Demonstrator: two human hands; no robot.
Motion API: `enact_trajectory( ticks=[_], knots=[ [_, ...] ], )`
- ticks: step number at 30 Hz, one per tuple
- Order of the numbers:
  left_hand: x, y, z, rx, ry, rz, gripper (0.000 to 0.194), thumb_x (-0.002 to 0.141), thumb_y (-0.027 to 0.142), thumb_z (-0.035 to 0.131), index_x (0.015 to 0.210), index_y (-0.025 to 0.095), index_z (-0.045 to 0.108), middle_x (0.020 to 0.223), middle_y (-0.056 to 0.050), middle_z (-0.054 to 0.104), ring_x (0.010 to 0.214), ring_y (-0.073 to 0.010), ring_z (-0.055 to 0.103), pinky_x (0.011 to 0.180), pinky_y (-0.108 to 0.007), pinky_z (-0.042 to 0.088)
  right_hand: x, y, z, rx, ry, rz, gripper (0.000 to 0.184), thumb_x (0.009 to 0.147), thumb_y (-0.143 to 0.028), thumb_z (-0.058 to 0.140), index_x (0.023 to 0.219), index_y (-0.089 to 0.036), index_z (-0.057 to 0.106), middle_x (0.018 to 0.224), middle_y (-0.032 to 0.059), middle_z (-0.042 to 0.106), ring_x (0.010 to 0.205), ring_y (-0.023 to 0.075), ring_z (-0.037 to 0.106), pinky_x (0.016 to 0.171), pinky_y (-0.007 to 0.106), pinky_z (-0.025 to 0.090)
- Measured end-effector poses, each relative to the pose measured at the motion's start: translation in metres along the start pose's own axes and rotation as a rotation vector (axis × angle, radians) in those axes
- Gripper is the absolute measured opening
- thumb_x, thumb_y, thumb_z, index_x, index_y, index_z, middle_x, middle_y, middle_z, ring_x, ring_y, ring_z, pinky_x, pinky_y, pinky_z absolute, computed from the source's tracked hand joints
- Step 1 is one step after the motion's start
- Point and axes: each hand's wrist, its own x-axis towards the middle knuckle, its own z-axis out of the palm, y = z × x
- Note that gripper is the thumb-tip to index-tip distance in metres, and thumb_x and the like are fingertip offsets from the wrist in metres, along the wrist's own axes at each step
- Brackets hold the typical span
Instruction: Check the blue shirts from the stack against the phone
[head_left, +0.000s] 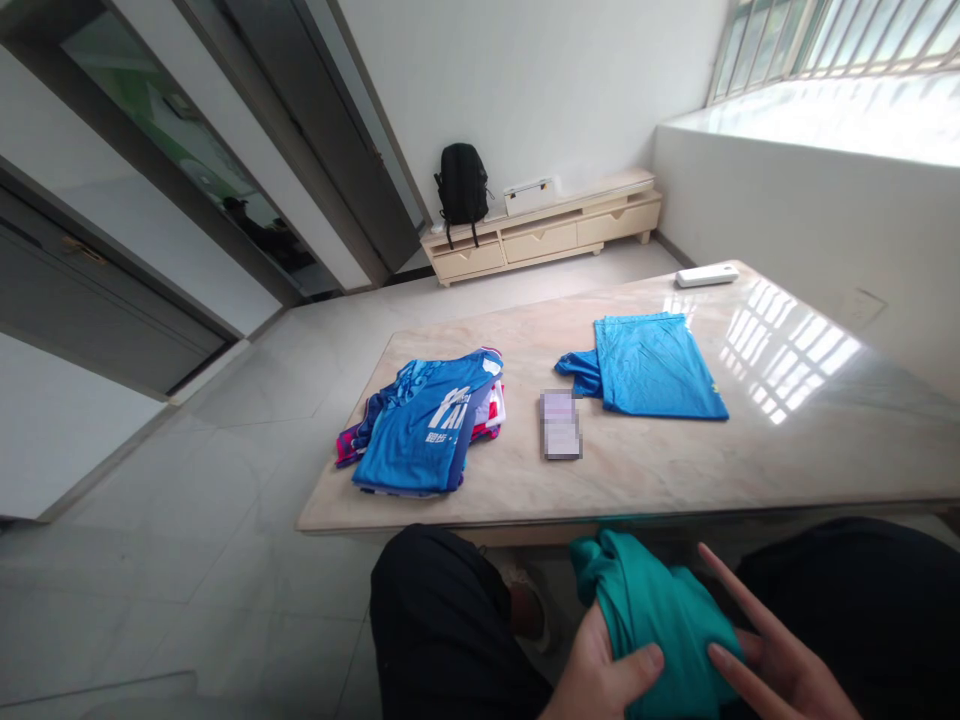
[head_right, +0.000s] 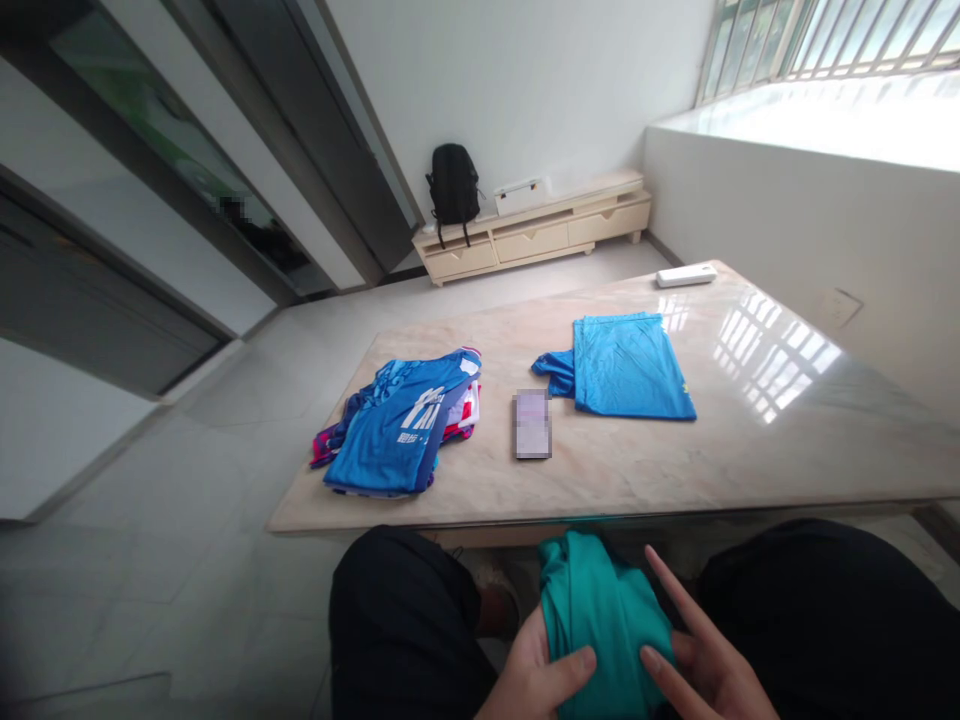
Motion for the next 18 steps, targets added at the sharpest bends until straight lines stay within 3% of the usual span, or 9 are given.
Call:
enact_trajectory(
  ticks=[1,3,6,10,18],
  knots=[
    [0.0,0.002,0.0,0.035,0.004,0.014,0.066,0.084,0.036,0.086,0.143,0.019,0.064,0.127,-0.016,0.076,0.123,-0.0357,0.071,0.115,-0.057,0.046,0.001,-0.001,-0.002,0.017,0.036,-0.002,0.091,0.098,-0.051,0.064,0.17,-0.028,0.012,0.142,0.0094,0.068,0.129,0.0359,0.065,0.107,0.049,0.056],
    [0.002,0.006,0.0,0.083,0.025,0.055,0.058,0.087,0.038,0.083,0.139,0.018,0.067,0.123,-0.015,0.078,0.12,-0.0339,0.072,0.115,-0.055,0.047,0.004,-0.005,-0.007,0.021,0.156,-0.03,0.079,0.092,-0.051,0.072,0.162,-0.029,0.043,0.136,0.0077,0.072,0.121,0.0361,0.071,0.1,0.043,0.061],
    [0.006,0.012,0.002,0.115,0.077,0.106,0.045,0.087,0.042,0.083,0.123,0.015,0.075,0.109,-0.013,0.08,0.11,-0.0319,0.075,0.11,-0.053,0.05,0.007,-0.015,-0.01,-0.036,0.315,-0.071,0.05,0.079,-0.053,0.083,0.123,-0.03,0.081,0.12,0.0054,0.08,0.106,0.0348,0.078,0.085,0.033,0.066],
    [0.01,0.016,0.005,0.188,0.166,0.146,0.043,0.084,0.049,0.084,0.105,0.012,0.078,0.094,-0.012,0.08,0.096,-0.0293,0.076,0.101,-0.049,0.056,0.006,-0.034,-0.004,-0.193,0.419,-0.103,0.037,0.066,-0.055,0.087,0.093,-0.031,0.089,0.094,0.0041,0.084,0.084,0.0311,0.082,0.073,0.024,0.066],
    [0.013,0.016,0.001,0.374,0.357,0.23,0.046,0.083,0.055,0.083,0.099,0.012,0.077,0.09,-0.01,0.08,0.087,-0.0243,0.073,0.087,-0.037,0.059,0.005,-0.042,-0.004,-0.284,0.582,-0.068,0.04,0.059,-0.059,0.085,0.089,-0.033,0.089,0.083,0.0013,0.083,0.078,0.03,0.082,0.064,0.022,0.065]
  ],
)
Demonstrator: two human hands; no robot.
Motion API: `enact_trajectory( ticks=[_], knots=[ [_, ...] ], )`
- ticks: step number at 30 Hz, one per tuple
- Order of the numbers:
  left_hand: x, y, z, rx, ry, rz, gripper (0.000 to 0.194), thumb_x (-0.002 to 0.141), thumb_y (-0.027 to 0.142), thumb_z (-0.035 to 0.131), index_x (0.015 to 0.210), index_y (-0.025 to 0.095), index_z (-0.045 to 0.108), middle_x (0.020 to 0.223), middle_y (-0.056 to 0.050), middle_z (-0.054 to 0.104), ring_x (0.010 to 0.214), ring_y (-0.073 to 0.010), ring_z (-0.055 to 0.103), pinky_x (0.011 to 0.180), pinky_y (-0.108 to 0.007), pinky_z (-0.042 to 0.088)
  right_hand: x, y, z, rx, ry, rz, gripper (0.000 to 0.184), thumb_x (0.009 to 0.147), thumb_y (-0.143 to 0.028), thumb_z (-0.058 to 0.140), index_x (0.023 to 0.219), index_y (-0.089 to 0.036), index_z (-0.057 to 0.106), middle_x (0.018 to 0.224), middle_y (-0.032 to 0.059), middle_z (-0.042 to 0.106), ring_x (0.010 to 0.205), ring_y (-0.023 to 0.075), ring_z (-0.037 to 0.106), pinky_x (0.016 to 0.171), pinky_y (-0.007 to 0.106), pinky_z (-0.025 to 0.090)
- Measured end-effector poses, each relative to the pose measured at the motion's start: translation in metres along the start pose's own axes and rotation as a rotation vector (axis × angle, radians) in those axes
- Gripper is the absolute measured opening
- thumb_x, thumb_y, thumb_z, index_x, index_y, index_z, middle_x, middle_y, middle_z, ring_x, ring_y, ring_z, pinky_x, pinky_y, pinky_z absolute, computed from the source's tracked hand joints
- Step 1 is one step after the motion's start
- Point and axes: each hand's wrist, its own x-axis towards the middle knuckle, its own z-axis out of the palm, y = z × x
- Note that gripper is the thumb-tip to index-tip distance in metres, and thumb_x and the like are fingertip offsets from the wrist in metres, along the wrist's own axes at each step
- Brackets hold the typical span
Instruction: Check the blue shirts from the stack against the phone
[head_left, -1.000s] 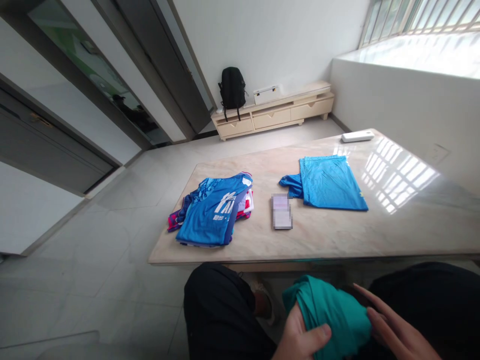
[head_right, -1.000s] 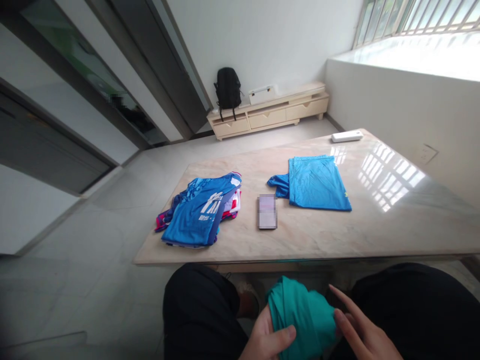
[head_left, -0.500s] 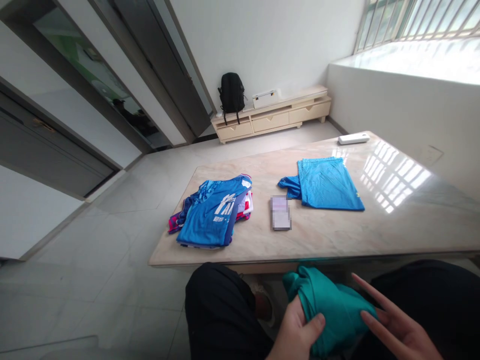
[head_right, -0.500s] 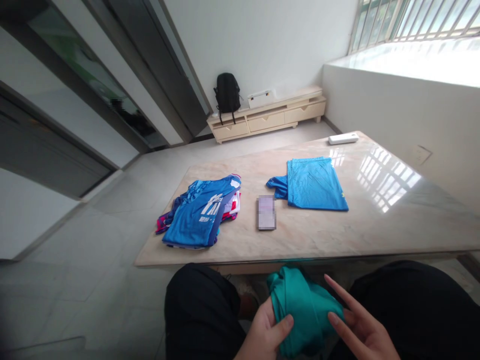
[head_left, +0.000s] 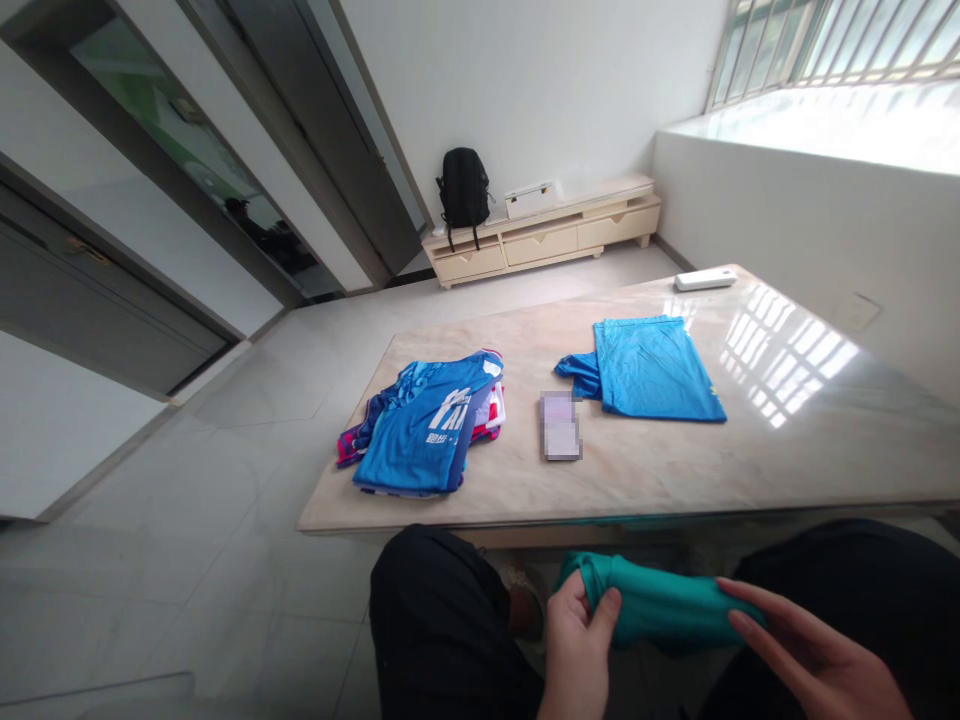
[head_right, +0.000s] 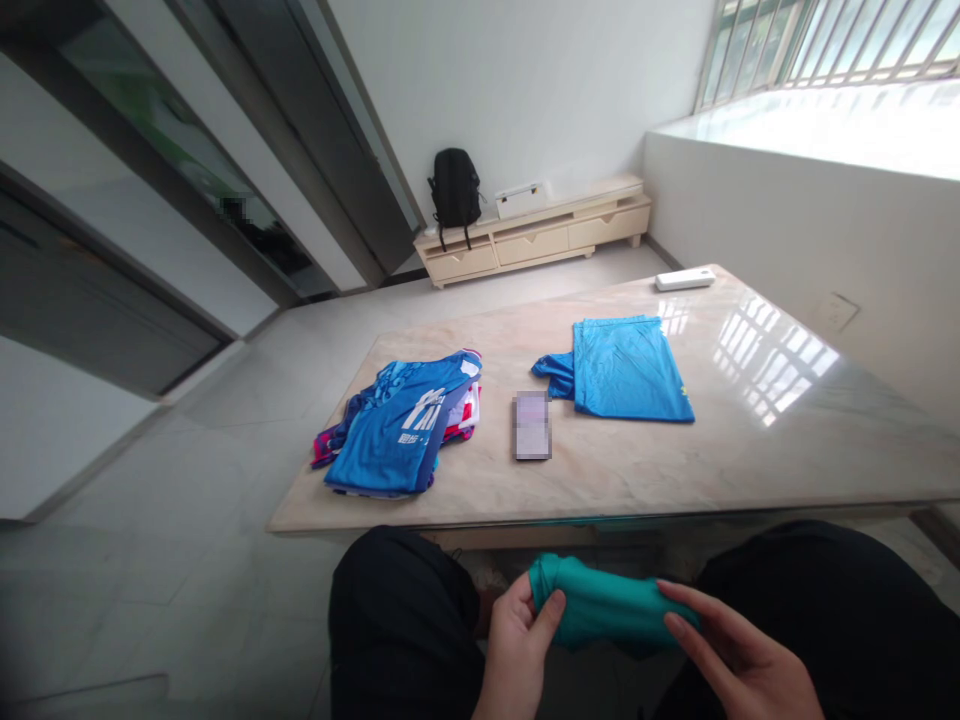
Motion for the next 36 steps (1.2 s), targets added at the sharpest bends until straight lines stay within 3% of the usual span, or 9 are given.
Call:
enact_trajectory(
  ticks=[8,14,17,21,25,28,31,33,36],
  knots=[
    [0.005,-0.001,-0.002,0.047,0.121,0.001,0.047,0.071,0.054,0.092,0.081,0.014,0.071,0.08,-0.009,0.079,0.073,-0.0206,0.071,0.069,-0.029,0.057,0.001,-0.013,-0.002,-0.001,0.177,0.121,0.044,0.05,-0.062,0.084,0.082,-0.033,0.089,0.079,0.0037,0.082,0.084,0.0365,0.081,0.062,0.029,0.066],
    [-0.001,0.004,-0.002,0.077,0.109,0.037,0.067,0.072,0.034,0.094,0.13,0.02,0.065,0.088,-0.006,0.08,0.081,-0.0218,0.074,0.078,-0.03,0.058,0.012,-0.008,-0.013,-0.076,0.028,0.07,0.047,0.053,-0.064,0.083,0.088,-0.033,0.089,0.084,0.0023,0.083,0.084,0.0351,0.081,0.065,0.029,0.067],
    [-0.005,0.01,-0.005,0.34,0.046,0.084,0.058,0.069,0.012,0.09,0.124,0.026,0.077,0.112,-0.007,0.081,0.109,-0.0272,0.073,0.101,-0.035,0.054,0.021,0.0,-0.023,-0.066,-0.114,0.025,0.052,0.058,-0.062,0.084,0.099,-0.031,0.088,0.096,0.0023,0.084,0.09,0.0337,0.081,0.071,0.028,0.067],
    [-0.002,0.017,-0.006,0.609,0.019,0.201,0.047,0.074,0.002,0.081,0.109,0.033,0.084,0.111,-0.004,0.081,0.11,-0.0288,0.072,0.104,-0.037,0.053,0.029,0.017,-0.035,-0.114,-0.229,-0.099,0.054,0.064,-0.061,0.084,0.11,-0.031,0.086,0.102,0.0017,0.083,0.092,0.0319,0.081,0.073,0.028,0.068],
    [0.007,0.02,-0.001,0.809,0.044,0.417,0.036,0.081,0.003,0.075,0.101,0.031,0.085,0.096,-0.005,0.076,0.094,-0.0255,0.07,0.086,-0.034,0.057,0.029,0.032,-0.04,-0.319,-0.084,-0.299,0.042,0.074,-0.065,0.077,0.102,-0.035,0.087,0.099,-0.0001,0.084,0.084,0.0287,0.081,0.073,0.03,0.069],
    [0.014,0.028,0.005,0.915,0.076,0.621,0.033,0.082,0.001,0.071,0.094,0.028,0.084,0.107,-0.008,0.073,0.1,-0.0256,0.067,0.089,-0.036,0.056,0.03,0.028,-0.044,-0.397,0.047,-0.443,0.041,0.082,-0.068,0.069,0.096,-0.033,0.086,0.108,0.0044,0.08,0.09,0.029,0.079,0.077,0.035,0.068],
    [0.03,0.047,0.012,0.879,-0.023,0.668,0.026,0.087,0.004,0.07,0.097,0.026,0.081,0.133,-0.009,0.07,0.123,-0.0285,0.064,0.108,-0.043,0.051,0.039,0.01,-0.051,-0.417,0.065,-0.526,0.043,0.085,-0.069,0.064,0.09,-0.03,0.084,0.123,0.0088,0.074,0.104,0.0318,0.075,0.086,0.041,0.065],
    [0.051,0.066,0.019,0.826,-0.141,0.62,0.018,0.09,0.011,0.071,0.1,0.024,0.079,0.123,-0.009,0.076,0.115,-0.0263,0.07,0.105,-0.041,0.053,0.055,-0.008,-0.057,-0.41,-0.001,-0.51,0.043,0.087,-0.067,0.063,0.093,-0.03,0.082,0.125,0.0086,0.075,0.108,0.0329,0.074,0.092,0.044,0.063],
    [0.104,0.099,0.037,0.783,-0.202,0.592,0.011,0.09,0.021,0.077,0.1,0.022,0.079,0.096,-0.004,0.081,0.092,-0.0223,0.074,0.088,-0.034,0.058,0.097,-0.041,-0.065,-0.412,-0.032,-0.427,0.045,0.084,-0.067,0.064,0.099,-0.027,0.079,0.096,0.0067,0.081,0.084,0.03,0.076,0.079,0.041,0.063]
  ],
)
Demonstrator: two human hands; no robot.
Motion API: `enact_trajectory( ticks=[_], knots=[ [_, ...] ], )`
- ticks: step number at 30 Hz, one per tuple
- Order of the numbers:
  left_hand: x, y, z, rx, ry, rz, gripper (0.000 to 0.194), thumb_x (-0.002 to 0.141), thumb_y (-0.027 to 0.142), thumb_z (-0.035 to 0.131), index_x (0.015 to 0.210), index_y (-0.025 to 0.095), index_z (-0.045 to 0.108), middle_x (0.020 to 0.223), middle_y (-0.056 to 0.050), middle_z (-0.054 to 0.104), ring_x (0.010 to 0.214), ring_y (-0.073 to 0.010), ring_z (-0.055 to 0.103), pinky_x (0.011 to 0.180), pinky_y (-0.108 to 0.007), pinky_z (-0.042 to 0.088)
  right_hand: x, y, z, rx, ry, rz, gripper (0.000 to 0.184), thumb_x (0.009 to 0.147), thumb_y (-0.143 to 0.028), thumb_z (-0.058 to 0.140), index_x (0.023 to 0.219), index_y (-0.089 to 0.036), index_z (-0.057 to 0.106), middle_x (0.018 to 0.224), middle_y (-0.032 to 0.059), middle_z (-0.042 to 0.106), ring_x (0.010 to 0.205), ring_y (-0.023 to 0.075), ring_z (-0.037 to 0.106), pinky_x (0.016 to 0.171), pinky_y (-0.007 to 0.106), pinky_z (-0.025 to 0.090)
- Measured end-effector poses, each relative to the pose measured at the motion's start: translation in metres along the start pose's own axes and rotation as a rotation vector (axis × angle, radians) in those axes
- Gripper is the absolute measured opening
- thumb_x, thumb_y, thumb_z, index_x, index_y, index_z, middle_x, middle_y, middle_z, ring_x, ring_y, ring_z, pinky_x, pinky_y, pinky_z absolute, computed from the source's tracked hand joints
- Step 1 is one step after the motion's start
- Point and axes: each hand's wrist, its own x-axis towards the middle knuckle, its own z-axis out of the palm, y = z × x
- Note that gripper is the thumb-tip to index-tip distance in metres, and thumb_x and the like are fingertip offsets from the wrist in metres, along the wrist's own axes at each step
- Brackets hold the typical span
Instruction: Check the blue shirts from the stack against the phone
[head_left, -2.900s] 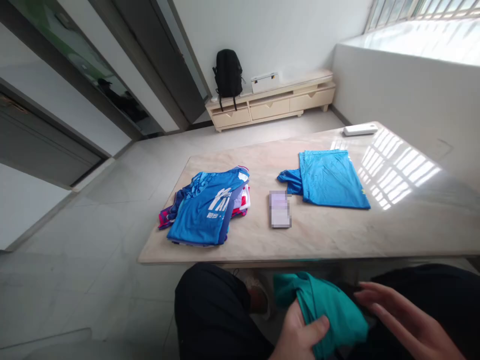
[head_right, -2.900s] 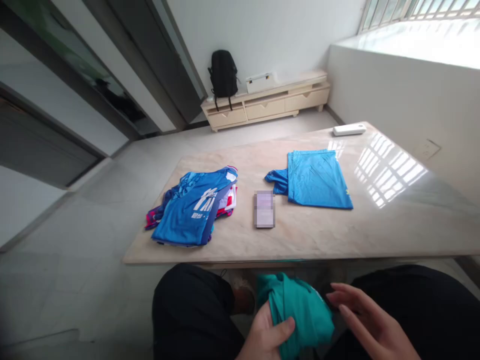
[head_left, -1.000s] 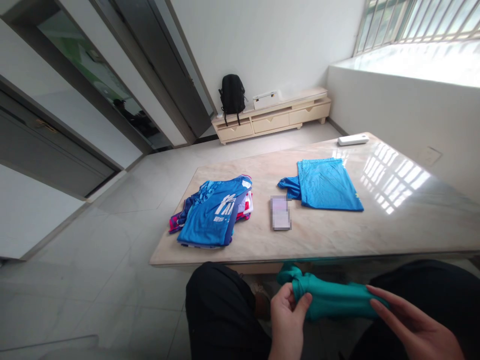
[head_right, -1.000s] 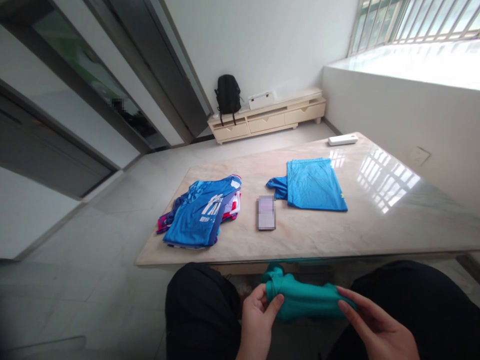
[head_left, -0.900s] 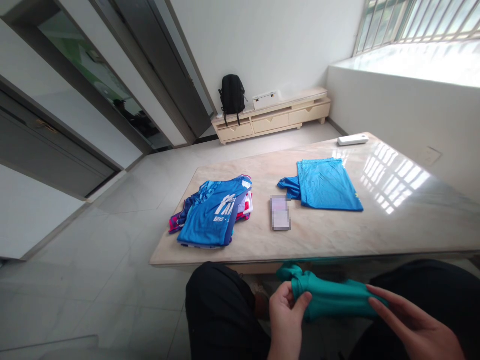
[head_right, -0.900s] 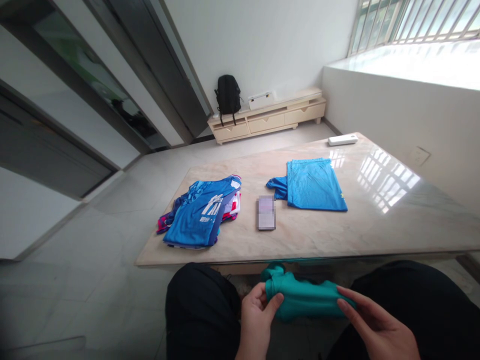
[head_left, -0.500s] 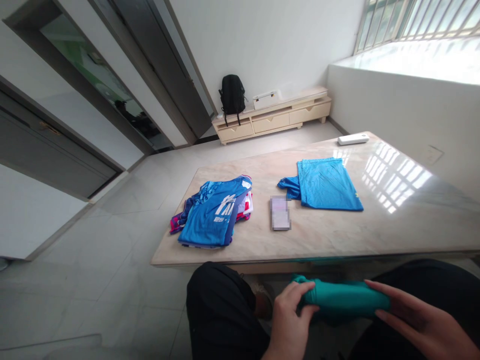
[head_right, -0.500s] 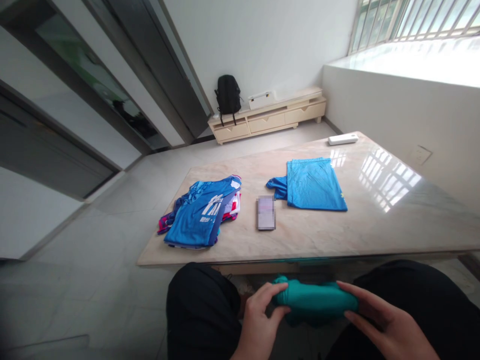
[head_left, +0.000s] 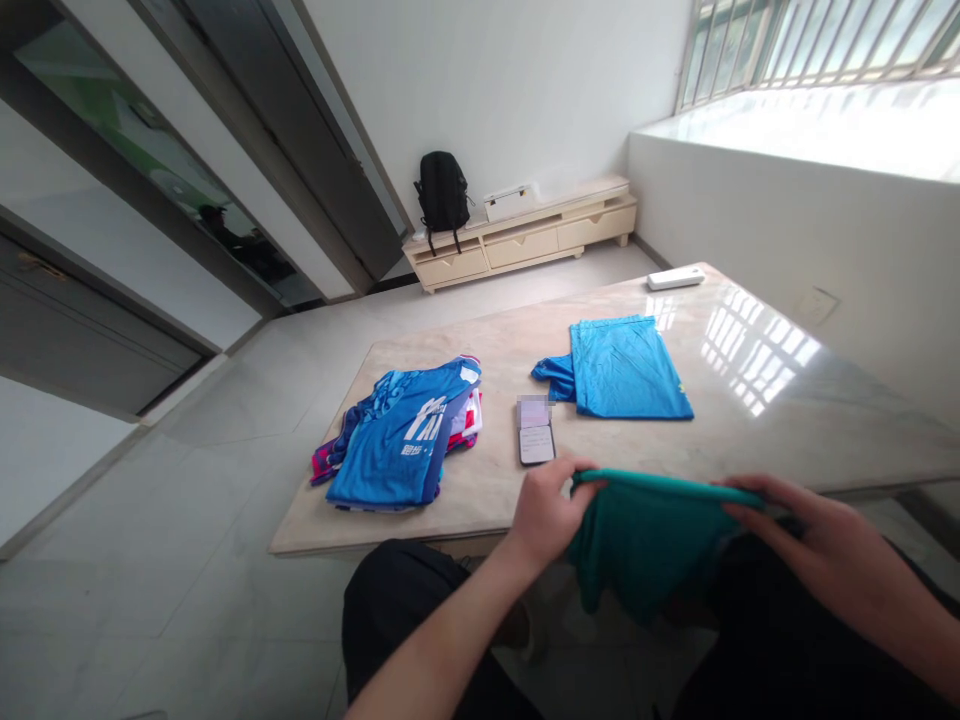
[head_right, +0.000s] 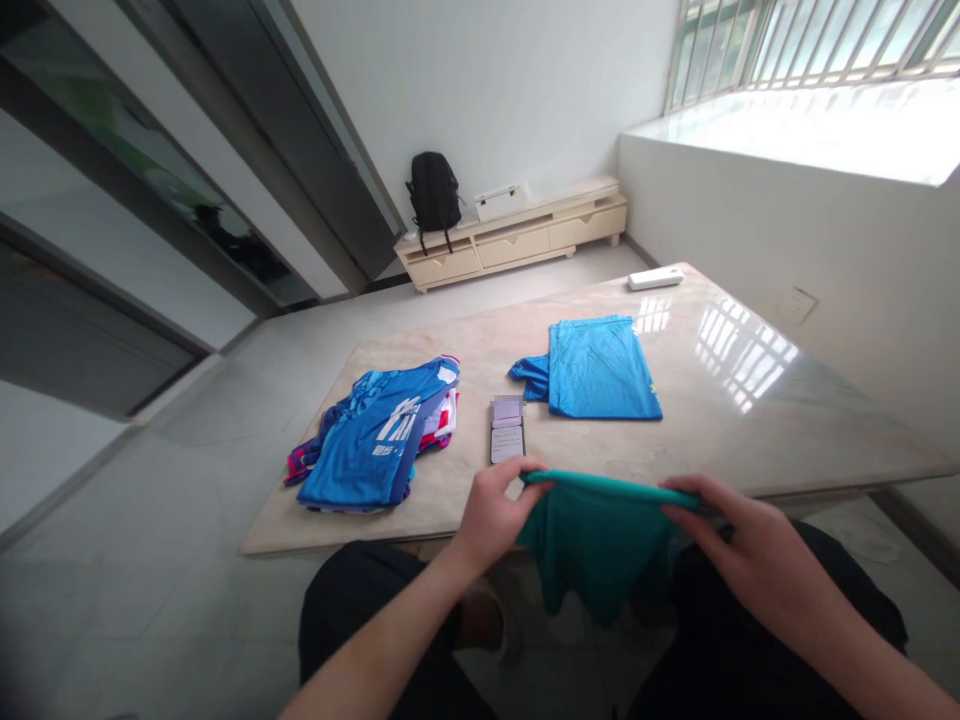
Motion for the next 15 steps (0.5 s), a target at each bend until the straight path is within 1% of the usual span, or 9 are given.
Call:
enact_trajectory(
  ticks=[2,5,7,8,9,10,12,14,15],
  knots=[
    [0.057,-0.004,-0.001,-0.004,0.007,0.024,0.012,0.088,0.022,0.078,0.1,0.02,0.08,0.095,-0.004,0.081,0.091,-0.0212,0.073,0.083,-0.031,0.056,0.047,-0.004,-0.012,0.022,0.038,-0.004,0.046,0.082,-0.066,0.066,0.098,-0.024,0.078,0.084,0.0043,0.078,0.075,0.026,0.074,0.072,0.037,0.059],
    [0.152,-0.017,0.004,0.023,0.023,0.061,0.015,0.088,0.022,0.079,0.1,0.015,0.081,0.092,-0.004,0.079,0.079,-0.0164,0.068,0.076,-0.027,0.053,0.129,-0.01,-0.025,0.172,0.042,0.015,0.051,0.083,-0.057,0.069,0.105,-0.012,0.078,0.079,0.0034,0.075,0.077,0.019,0.072,0.072,0.028,0.052],
    [0.215,-0.032,0.011,0.046,0.031,0.062,0.018,0.087,0.02,0.079,0.102,0.011,0.08,0.09,-0.005,0.079,0.074,-0.0142,0.064,0.075,-0.026,0.052,0.186,-0.008,-0.029,0.286,0.011,0.052,0.059,0.094,-0.048,0.052,0.122,0.0,0.072,0.087,0.0055,0.075,0.084,0.0149,0.072,0.077,0.026,0.047],
    [0.245,-0.041,0.015,0.057,0.03,0.058,0.019,0.086,0.02,0.079,0.102,0.01,0.079,0.089,-0.005,0.078,0.074,-0.0142,0.064,0.074,-0.026,0.052,0.215,-0.005,-0.029,0.317,0.001,0.07,0.059,0.097,-0.044,0.047,0.127,0.002,0.07,0.091,0.0069,0.076,0.085,0.0141,0.072,0.077,0.026,0.047],
    [0.274,-0.05,0.019,0.069,0.027,0.052,0.019,0.086,0.019,0.079,0.102,0.009,0.079,0.089,-0.006,0.078,0.074,-0.0148,0.065,0.074,-0.026,0.052,0.243,0.0,-0.028,0.333,0.0,0.091,0.055,0.098,-0.041,0.049,0.128,0.001,0.07,0.094,0.0084,0.077,0.085,0.0138,0.072,0.076,0.025,0.048],
    [0.301,-0.059,0.024,0.082,0.021,0.046,0.019,0.085,0.019,0.079,0.101,0.009,0.079,0.089,-0.006,0.079,0.076,-0.0157,0.067,0.074,-0.027,0.053,0.271,0.007,-0.025,0.336,0.004,0.112,0.048,0.097,-0.038,0.057,0.126,-0.002,0.071,0.096,0.0104,0.079,0.082,0.0145,0.072,0.074,0.025,0.05],
    [0.349,-0.076,0.034,0.116,0.011,0.034,0.014,0.083,0.017,0.08,0.096,0.011,0.078,0.089,-0.006,0.079,0.08,-0.0183,0.07,0.077,-0.029,0.055,0.325,0.025,-0.017,0.33,0.019,0.155,0.035,0.09,-0.032,0.074,0.117,-0.01,0.075,0.099,0.0142,0.081,0.075,0.0172,0.071,0.066,0.028,0.056],
    [0.385,-0.089,0.045,0.159,0.02,0.019,0.01,0.083,0.014,0.078,0.093,0.013,0.078,0.094,-0.008,0.08,0.088,-0.0217,0.073,0.085,-0.033,0.057,0.371,0.045,-0.008,0.304,0.047,0.183,0.028,0.087,-0.026,0.077,0.111,-0.012,0.076,0.101,0.0163,0.081,0.075,0.0198,0.069,0.067,0.034,0.058],
    [0.396,-0.094,0.051,0.182,0.034,0.012,0.01,0.084,0.012,0.076,0.094,0.013,0.078,0.099,-0.01,0.08,0.095,-0.0236,0.074,0.09,-0.035,0.057,0.388,0.056,-0.002,0.286,0.069,0.192,0.025,0.087,-0.025,0.075,0.109,-0.012,0.076,0.104,0.017,0.08,0.079,0.0211,0.07,0.071,0.036,0.058]
  ],
)
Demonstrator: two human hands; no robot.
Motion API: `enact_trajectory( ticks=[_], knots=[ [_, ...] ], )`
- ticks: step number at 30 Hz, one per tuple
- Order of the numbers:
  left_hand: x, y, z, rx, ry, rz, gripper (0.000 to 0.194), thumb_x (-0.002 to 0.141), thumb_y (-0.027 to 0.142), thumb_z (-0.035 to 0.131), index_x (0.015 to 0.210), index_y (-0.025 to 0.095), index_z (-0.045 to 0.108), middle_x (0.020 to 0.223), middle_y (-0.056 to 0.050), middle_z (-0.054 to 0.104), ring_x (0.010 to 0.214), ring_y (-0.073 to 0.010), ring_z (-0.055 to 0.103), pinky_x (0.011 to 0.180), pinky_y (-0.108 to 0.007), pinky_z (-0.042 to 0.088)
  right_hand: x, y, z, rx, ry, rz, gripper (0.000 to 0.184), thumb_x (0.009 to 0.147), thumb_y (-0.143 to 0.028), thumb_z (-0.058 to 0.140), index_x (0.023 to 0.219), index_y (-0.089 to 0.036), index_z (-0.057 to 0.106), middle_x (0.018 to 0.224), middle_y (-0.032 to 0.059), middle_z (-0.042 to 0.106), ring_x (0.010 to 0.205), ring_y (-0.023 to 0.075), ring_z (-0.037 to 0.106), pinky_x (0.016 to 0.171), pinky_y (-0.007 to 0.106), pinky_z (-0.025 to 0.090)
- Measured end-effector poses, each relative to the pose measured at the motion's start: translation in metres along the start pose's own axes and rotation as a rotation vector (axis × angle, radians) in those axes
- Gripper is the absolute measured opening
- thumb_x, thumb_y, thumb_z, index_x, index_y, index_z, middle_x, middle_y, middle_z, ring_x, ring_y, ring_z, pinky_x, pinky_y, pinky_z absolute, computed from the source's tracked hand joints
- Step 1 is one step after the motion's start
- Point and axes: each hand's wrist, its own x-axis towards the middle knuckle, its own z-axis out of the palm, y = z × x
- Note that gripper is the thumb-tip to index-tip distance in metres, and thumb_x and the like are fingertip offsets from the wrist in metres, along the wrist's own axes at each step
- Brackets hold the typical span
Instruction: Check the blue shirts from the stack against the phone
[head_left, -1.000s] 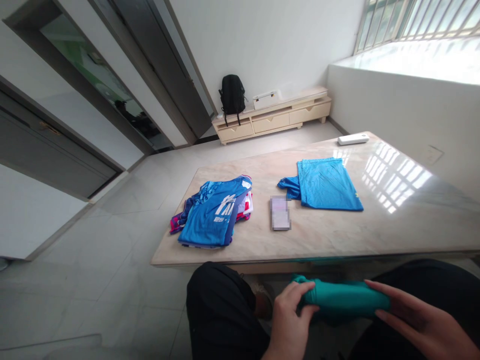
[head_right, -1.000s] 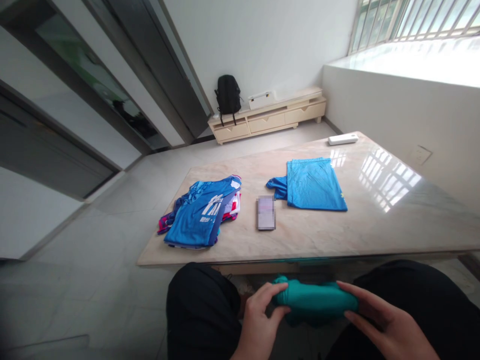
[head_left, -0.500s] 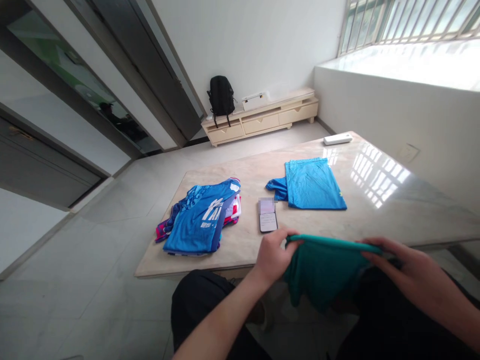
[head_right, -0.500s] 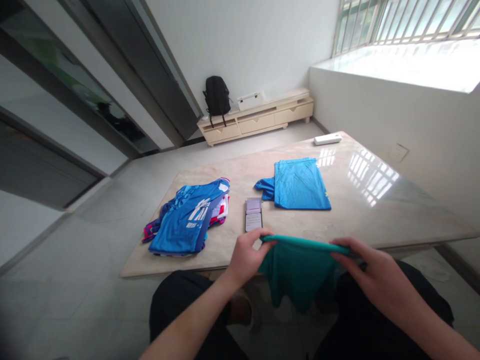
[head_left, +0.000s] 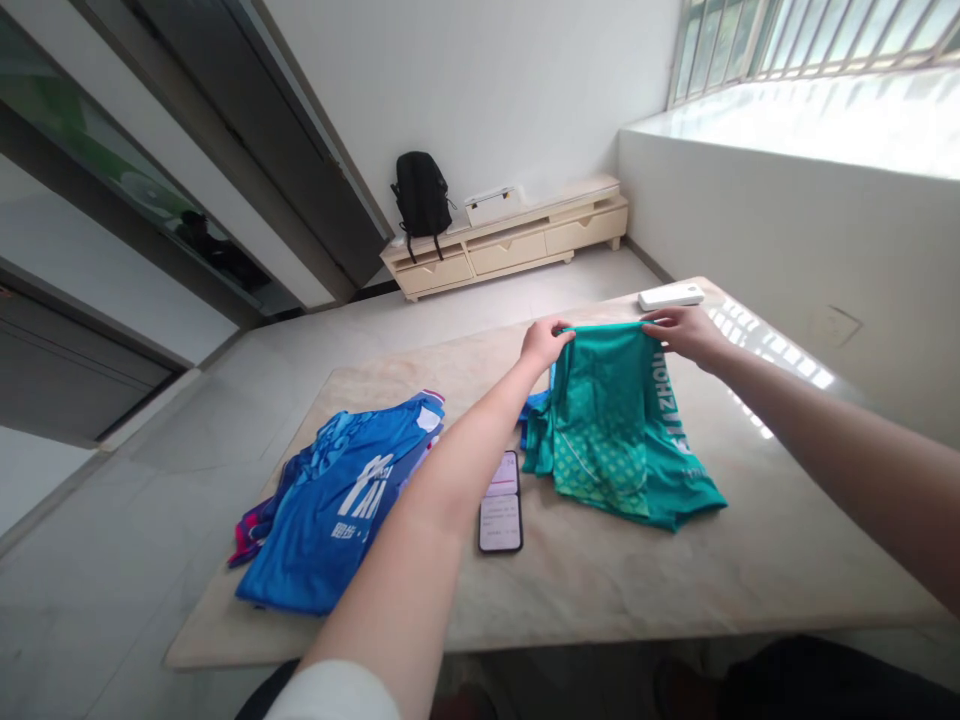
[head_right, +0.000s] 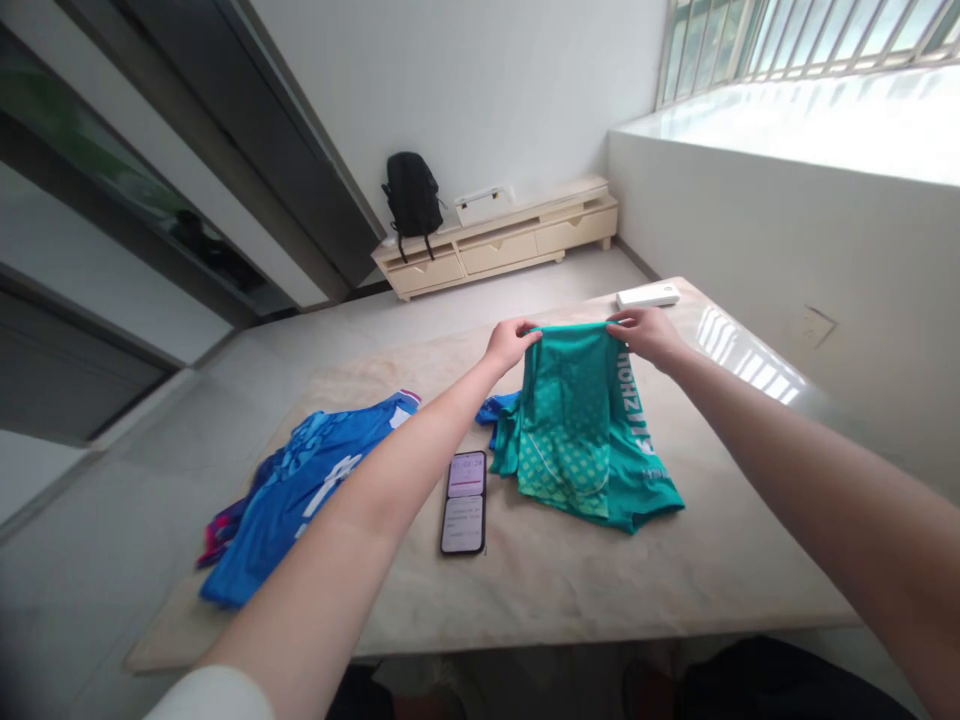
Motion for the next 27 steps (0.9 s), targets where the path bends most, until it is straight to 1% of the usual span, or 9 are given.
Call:
enact_trajectory(
  ticks=[3,6,10,12,14,16,20,24,27],
  knots=[
    [-0.003,-0.012,0.013,0.054,0.021,0.0,0.02,0.091,0.01,0.068,0.108,0.014,0.076,0.12,-0.014,0.077,0.115,-0.0259,0.071,0.106,-0.04,0.052,0.017,0.029,0.014,-0.012,0.053,-0.013,0.025,0.092,-0.029,0.069,0.112,-0.015,0.074,0.114,0.0173,0.077,0.094,0.026,0.072,0.08,0.041,0.058],
    [-0.072,-0.03,-0.001,0.076,-0.022,0.057,0.022,0.097,0.02,0.065,0.118,0.019,0.074,0.13,-0.009,0.075,0.126,-0.021,0.066,0.114,-0.034,0.047,-0.031,0.057,0.033,0.04,-0.019,-0.066,0.029,0.098,-0.042,0.061,0.119,-0.024,0.07,0.117,0.0119,0.077,0.102,0.027,0.073,0.08,0.04,0.059],
    [-0.228,-0.062,-0.072,0.227,0.074,0.041,0.023,0.102,0.03,0.058,0.117,0.025,0.074,0.123,-0.004,0.077,0.122,-0.0195,0.069,0.113,-0.035,0.049,-0.149,0.068,0.071,0.018,-0.239,-0.107,0.026,0.093,-0.043,0.065,0.106,-0.024,0.077,0.095,0.0084,0.08,0.073,0.0231,0.071,0.069,0.038,0.055],
    [-0.296,-0.08,-0.115,0.274,0.164,-0.057,0.023,0.103,0.03,0.054,0.108,0.022,0.075,0.111,-0.008,0.08,0.112,-0.0229,0.073,0.105,-0.039,0.055,-0.203,0.061,0.101,0.025,-0.507,-0.155,0.022,0.09,-0.039,0.069,0.105,-0.026,0.08,0.1,0.0051,0.081,0.068,0.0193,0.07,0.066,0.034,0.055],
    [-0.338,-0.095,-0.149,0.286,0.211,-0.124,0.024,0.103,0.029,0.052,0.108,0.02,0.074,0.104,-0.01,0.081,0.099,-0.0238,0.077,0.092,-0.037,0.061,-0.242,0.051,0.135,0.066,-0.79,-0.198,0.03,0.093,-0.035,0.065,0.119,-0.028,0.078,0.115,0.0057,0.079,0.074,0.0182,0.073,0.064,0.031,0.055],
    [-0.356,-0.104,-0.171,0.274,0.22,-0.161,0.024,0.103,0.029,0.052,0.107,0.019,0.073,0.094,-0.008,0.082,0.086,-0.0224,0.079,0.08,-0.033,0.063,-0.264,0.043,0.168,0.126,-0.87,-0.187,0.038,0.094,-0.035,0.064,0.13,-0.026,0.073,0.117,0.0079,0.078,0.077,0.0183,0.073,0.065,0.03,0.056],
    [-0.354,-0.106,-0.186,0.25,0.24,-0.168,0.025,0.105,0.032,0.05,0.105,0.02,0.072,0.091,-0.006,0.082,0.085,-0.0205,0.079,0.078,-0.029,0.062,-0.271,0.041,0.208,0.158,-0.752,-0.112,0.043,0.095,-0.04,0.062,0.131,-0.019,0.072,0.111,0.012,0.079,0.066,0.0165,0.068,0.057,0.029,0.053],
    [-0.35,-0.107,-0.193,0.286,0.311,-0.147,0.024,0.103,0.03,0.052,0.105,0.021,0.074,0.105,-0.009,0.08,0.102,-0.024,0.075,0.094,-0.036,0.058,-0.267,0.047,0.21,0.138,-0.622,-0.105,0.059,0.097,-0.043,0.058,0.152,-0.022,0.057,0.129,0.0154,0.073,0.07,0.0169,0.065,0.049,0.027,0.048],
    [-0.349,-0.119,-0.202,0.35,0.408,-0.155,0.025,0.101,0.025,0.051,0.107,0.02,0.074,0.115,-0.013,0.076,0.119,-0.0293,0.068,0.11,-0.046,0.05,-0.267,0.051,0.205,0.138,-0.609,-0.125,0.053,0.098,-0.046,0.059,0.146,-0.024,0.062,0.136,0.0141,0.071,0.068,0.0148,0.062,0.054,0.028,0.051]
  ],
)
